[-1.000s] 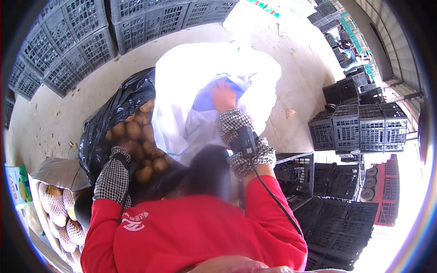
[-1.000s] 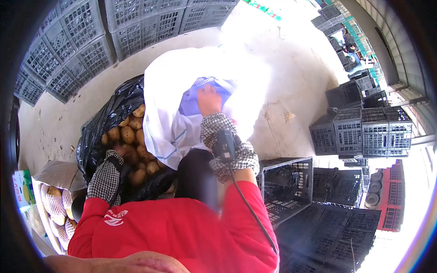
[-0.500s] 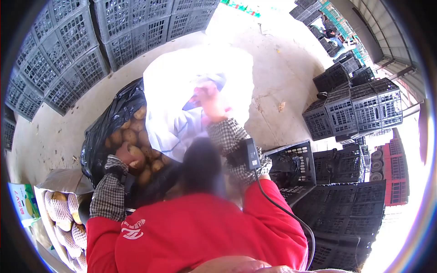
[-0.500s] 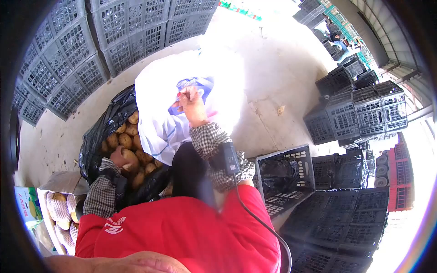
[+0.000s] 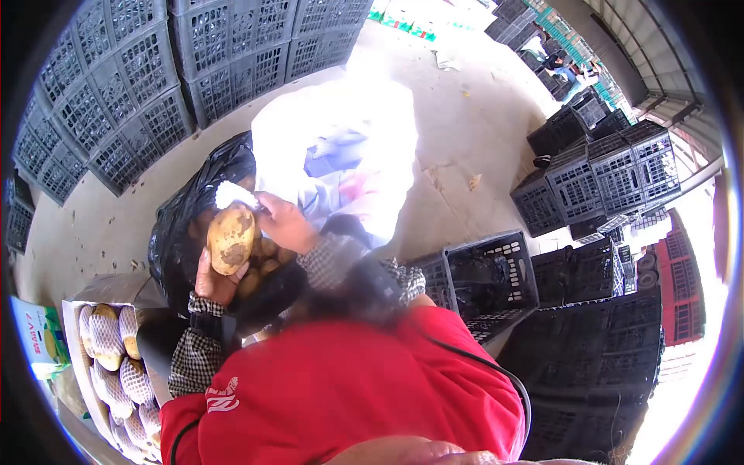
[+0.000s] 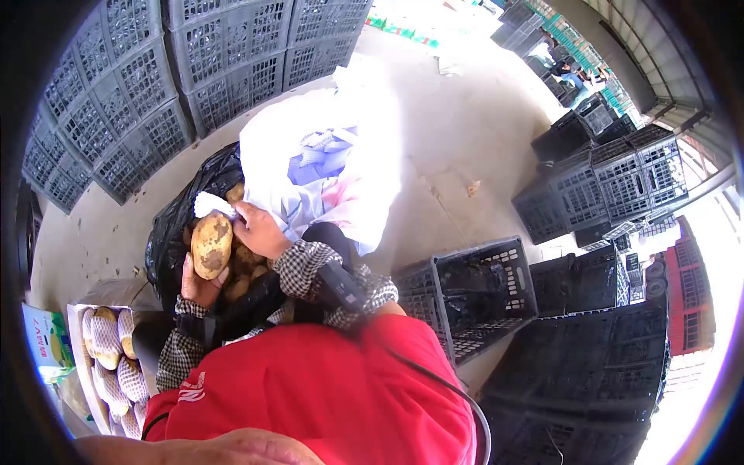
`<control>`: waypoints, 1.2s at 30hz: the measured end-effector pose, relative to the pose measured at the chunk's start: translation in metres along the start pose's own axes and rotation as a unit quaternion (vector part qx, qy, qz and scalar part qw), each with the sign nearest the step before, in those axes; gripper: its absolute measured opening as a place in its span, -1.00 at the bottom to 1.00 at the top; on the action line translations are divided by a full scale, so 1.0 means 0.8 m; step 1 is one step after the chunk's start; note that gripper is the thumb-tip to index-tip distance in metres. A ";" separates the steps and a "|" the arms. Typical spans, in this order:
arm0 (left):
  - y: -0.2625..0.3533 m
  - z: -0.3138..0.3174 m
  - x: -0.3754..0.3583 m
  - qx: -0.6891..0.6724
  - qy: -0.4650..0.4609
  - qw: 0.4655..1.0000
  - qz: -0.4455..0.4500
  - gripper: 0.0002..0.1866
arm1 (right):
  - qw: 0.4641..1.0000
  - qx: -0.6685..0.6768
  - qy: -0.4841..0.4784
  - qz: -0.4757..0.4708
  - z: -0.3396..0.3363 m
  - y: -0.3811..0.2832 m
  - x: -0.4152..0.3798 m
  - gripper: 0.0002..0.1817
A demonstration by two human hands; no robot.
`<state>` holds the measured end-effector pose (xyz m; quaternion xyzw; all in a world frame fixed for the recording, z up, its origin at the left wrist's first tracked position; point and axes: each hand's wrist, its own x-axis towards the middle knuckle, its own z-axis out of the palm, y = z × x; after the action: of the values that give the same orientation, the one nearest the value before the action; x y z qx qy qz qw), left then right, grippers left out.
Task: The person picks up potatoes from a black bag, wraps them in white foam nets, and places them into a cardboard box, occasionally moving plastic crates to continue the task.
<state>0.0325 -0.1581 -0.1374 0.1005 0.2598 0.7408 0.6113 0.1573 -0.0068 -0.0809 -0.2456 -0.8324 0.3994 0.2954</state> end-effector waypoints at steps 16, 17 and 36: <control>0.045 0.024 -0.052 0.112 -0.046 0.986 0.112 -0.23 | 0.990 0.131 -0.020 0.047 -0.031 -0.008 0.027 -0.84; 0.053 0.026 -0.055 0.134 -0.046 0.982 0.122 -0.21 | 0.994 0.101 -0.030 0.031 -0.029 -0.011 0.026 -0.84; 0.048 0.034 -0.052 0.147 -0.084 0.981 0.096 -0.21 | 0.982 -0.091 -0.074 -0.150 0.000 -0.026 0.015 -0.88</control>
<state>0.0218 -0.1950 -0.0882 0.2756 0.3027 0.7386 0.5356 0.1454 -0.0108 -0.0601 -0.1136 -0.9120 0.2904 0.2664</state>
